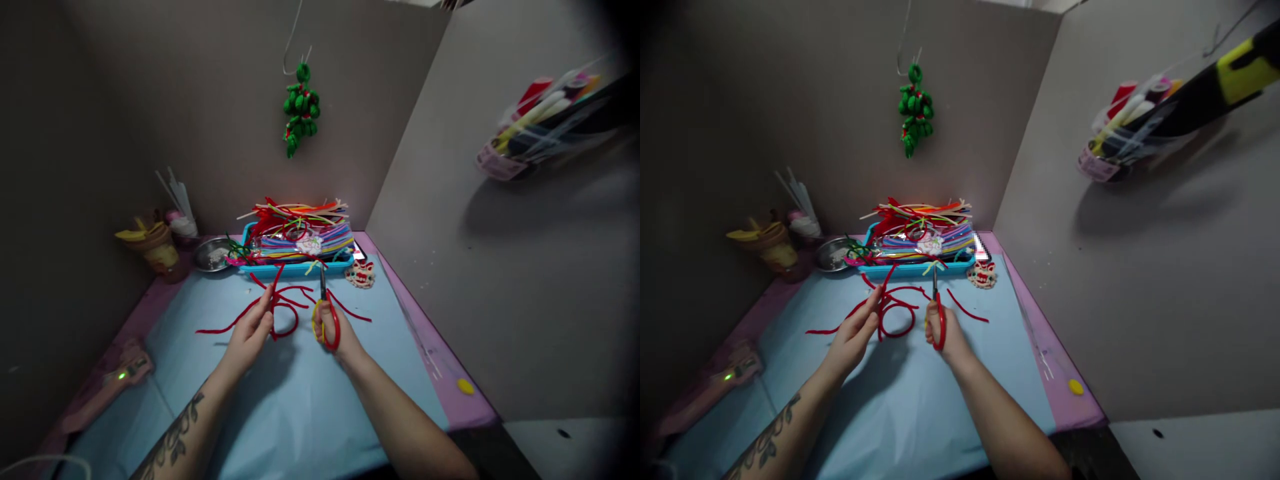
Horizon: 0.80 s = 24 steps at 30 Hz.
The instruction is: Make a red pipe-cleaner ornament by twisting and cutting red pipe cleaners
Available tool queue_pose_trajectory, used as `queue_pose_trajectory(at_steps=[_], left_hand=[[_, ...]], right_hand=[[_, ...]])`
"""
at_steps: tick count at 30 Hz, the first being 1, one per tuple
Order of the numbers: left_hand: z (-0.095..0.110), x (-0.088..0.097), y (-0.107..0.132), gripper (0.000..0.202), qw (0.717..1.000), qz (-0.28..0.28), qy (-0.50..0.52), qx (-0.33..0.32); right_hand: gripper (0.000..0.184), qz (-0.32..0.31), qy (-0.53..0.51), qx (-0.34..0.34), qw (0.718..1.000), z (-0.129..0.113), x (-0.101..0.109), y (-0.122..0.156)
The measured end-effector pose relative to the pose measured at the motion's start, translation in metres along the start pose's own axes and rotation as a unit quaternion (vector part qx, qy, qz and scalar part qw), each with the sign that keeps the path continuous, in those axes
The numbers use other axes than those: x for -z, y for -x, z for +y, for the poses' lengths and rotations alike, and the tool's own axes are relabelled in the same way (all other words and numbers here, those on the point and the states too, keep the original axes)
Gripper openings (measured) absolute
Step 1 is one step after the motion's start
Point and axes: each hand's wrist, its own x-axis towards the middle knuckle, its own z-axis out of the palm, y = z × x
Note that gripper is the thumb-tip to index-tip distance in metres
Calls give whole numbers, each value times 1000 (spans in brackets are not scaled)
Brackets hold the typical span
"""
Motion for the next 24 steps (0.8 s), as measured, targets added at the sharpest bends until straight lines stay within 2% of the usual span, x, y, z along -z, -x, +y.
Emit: queue_pose_trajectory(at_steps=[2,4,9,12,16,21,24], left_hand=[[1,1,-1,55,1000,7,16,14],[2,3,-1,55,999,-5,32,29],[4,12,-1,51,995,-96,34,-2],[5,16,-2,50,990,-138,-10,-25],[7,21,-3,55,974,-219,-37,-49],[17,21,-4,54,958,-269,-33,-91],[22,21,-5,48,949,-294,-16,-112]], right_hand=[[64,48,0,10,999,-13,7,-4],[60,51,14,20,998,-26,13,-7],[61,-78,10,80,994,-44,18,-17],[63,-105,-4,120,987,-40,20,-23],[61,-105,-7,80,991,-31,28,-25],[45,-253,15,34,967,-28,40,-19],[44,-304,14,6,952,-30,38,-16]])
